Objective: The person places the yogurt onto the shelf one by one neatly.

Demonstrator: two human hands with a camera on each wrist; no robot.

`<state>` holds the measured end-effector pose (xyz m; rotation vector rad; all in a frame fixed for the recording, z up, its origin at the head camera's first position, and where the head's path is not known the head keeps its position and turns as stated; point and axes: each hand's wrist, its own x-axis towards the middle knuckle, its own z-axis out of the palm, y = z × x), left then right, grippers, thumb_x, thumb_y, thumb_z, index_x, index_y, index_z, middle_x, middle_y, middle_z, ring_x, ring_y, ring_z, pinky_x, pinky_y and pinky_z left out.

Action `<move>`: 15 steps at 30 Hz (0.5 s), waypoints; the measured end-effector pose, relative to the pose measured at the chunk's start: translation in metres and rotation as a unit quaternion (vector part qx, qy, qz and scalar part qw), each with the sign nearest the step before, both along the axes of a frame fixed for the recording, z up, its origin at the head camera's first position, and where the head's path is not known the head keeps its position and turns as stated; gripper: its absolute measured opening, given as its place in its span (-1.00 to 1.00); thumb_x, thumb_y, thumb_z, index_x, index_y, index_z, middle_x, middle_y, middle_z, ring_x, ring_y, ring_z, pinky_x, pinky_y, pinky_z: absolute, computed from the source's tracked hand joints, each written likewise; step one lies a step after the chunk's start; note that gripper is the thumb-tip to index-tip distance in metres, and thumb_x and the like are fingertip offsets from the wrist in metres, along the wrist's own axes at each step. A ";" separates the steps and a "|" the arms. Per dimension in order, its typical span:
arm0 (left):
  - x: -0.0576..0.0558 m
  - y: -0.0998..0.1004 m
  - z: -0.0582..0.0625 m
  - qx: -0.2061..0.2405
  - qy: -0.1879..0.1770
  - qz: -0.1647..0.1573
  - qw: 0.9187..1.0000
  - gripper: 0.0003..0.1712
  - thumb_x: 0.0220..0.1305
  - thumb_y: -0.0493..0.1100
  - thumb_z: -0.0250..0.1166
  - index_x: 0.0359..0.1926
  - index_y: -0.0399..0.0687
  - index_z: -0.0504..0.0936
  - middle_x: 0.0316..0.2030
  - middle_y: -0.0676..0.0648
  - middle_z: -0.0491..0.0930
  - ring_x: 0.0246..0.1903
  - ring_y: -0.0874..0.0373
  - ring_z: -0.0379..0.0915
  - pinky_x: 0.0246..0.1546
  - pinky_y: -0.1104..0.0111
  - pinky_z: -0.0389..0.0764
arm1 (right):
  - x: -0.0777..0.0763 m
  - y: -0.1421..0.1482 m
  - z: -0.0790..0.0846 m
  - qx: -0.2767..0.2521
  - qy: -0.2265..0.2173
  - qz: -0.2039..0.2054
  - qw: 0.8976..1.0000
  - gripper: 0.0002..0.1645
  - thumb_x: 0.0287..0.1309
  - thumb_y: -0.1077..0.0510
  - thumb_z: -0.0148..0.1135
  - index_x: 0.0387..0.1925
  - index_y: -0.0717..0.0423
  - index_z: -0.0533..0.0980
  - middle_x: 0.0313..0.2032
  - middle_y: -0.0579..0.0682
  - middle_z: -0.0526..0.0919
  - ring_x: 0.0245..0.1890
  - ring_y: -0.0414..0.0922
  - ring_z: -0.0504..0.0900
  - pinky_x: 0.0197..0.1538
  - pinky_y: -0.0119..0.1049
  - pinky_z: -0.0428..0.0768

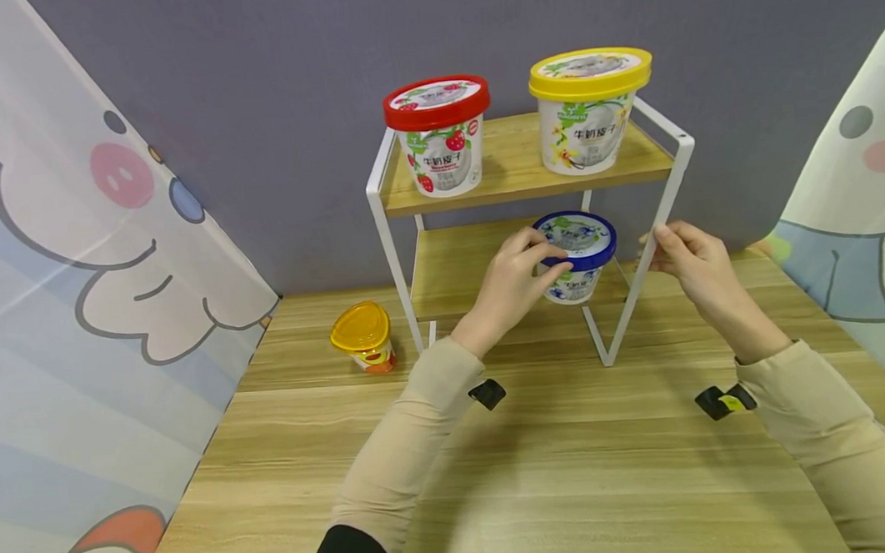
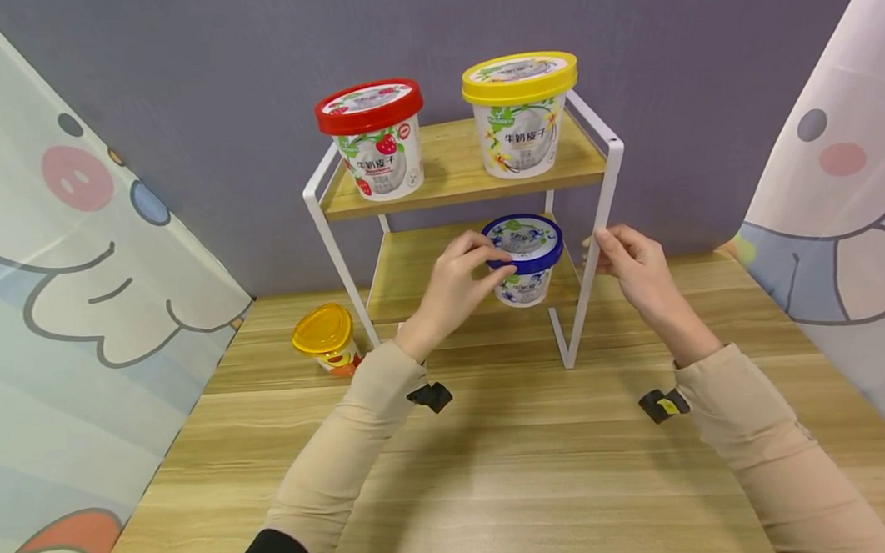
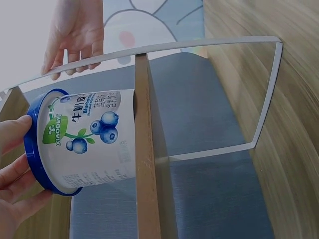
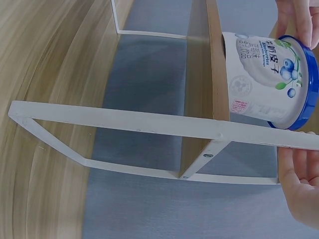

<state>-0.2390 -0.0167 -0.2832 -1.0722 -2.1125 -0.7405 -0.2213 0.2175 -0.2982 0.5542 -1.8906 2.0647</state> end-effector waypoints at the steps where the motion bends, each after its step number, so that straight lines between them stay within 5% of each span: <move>1: 0.000 0.001 0.000 0.001 -0.002 0.000 1.000 -0.86 0.05 -0.18 0.30 -0.36 -0.15 0.65 -0.34 -0.06 0.45 -0.30 0.17 0.37 -0.24 0.58 0.36 | 0.000 0.000 0.000 -0.002 -0.001 0.002 1.000 -0.78 0.23 0.18 -0.05 -0.39 0.10 0.53 -0.37 -0.13 0.56 -0.43 -0.27 0.55 -0.31 -0.57 0.52; 15: -0.004 0.005 0.000 0.004 -0.023 0.010 1.000 -0.85 0.07 -0.16 0.28 -0.33 -0.13 0.65 -0.34 -0.05 0.46 -0.35 0.19 0.35 -0.28 0.56 0.34 | 0.000 0.000 0.000 0.001 -0.003 0.001 1.000 -0.78 0.23 0.17 -0.05 -0.39 0.11 0.52 -0.36 -0.13 0.55 -0.42 -0.27 0.55 -0.31 -0.57 0.52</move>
